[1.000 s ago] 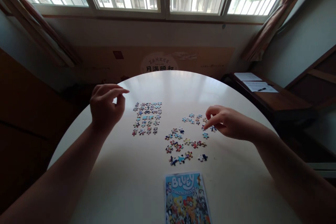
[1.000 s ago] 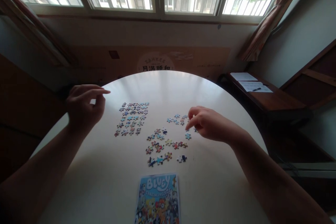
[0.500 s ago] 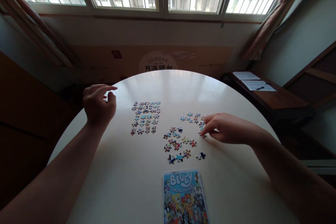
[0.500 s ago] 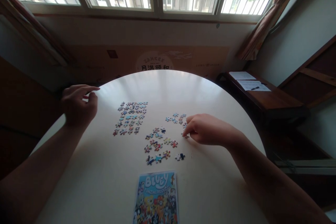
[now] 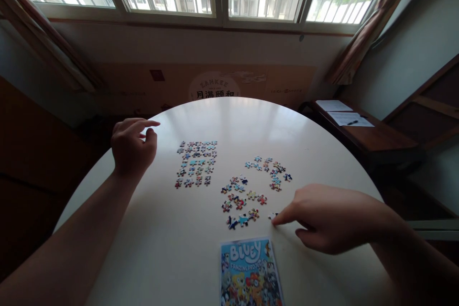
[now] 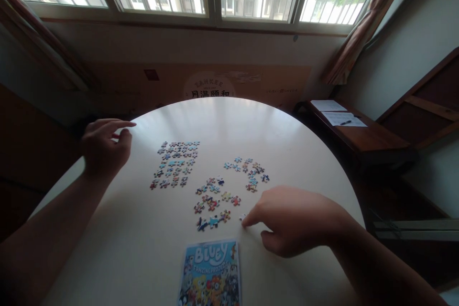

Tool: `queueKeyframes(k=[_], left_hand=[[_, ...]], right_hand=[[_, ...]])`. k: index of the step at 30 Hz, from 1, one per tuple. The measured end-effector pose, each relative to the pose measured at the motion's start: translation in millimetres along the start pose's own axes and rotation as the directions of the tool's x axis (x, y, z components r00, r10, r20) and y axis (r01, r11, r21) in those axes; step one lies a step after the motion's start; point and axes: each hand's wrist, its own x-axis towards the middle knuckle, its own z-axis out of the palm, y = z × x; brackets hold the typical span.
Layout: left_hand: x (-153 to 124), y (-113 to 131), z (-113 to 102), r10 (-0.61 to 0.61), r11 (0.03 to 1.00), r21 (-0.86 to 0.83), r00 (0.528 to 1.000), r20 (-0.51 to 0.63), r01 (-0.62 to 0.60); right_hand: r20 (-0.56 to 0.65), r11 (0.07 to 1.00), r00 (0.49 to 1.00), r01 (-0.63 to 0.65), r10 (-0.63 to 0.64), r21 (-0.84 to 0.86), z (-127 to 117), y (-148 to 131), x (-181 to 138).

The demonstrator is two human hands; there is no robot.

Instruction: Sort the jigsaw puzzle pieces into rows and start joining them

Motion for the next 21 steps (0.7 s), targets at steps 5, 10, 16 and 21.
queueKeyframes(k=[5, 10, 16, 21], left_hand=[[-0.8, -0.7, 2.3, 0.009, 1.000, 0.009, 1.000, 0.006, -0.009], [-1.4, -0.1, 2.9, -0.014, 1.000, 0.015, 0.999, 0.036, 0.013], [-0.2, 3.7, -0.5, -0.090, 0.996, 0.019, 0.992, 0.085, 0.088], [-0.8, 4.3, -1.3, -0.120, 0.993, 0.018, 0.987, 0.108, 0.119]], right_hand=[[0.023, 0.999, 0.999, -0.028, 0.028, 0.017, -1.4, -0.2, -6.3], [0.026, 0.998, 0.998, -0.050, 0.049, 0.031, -2.1, 4.5, -5.2], [-0.073, 0.990, 0.988, -0.130, 0.134, 0.057, 1.1, 16.7, -1.6], [-0.150, 0.973, 0.962, -0.227, 0.229, 0.031, -2.5, 31.9, 2.2]])
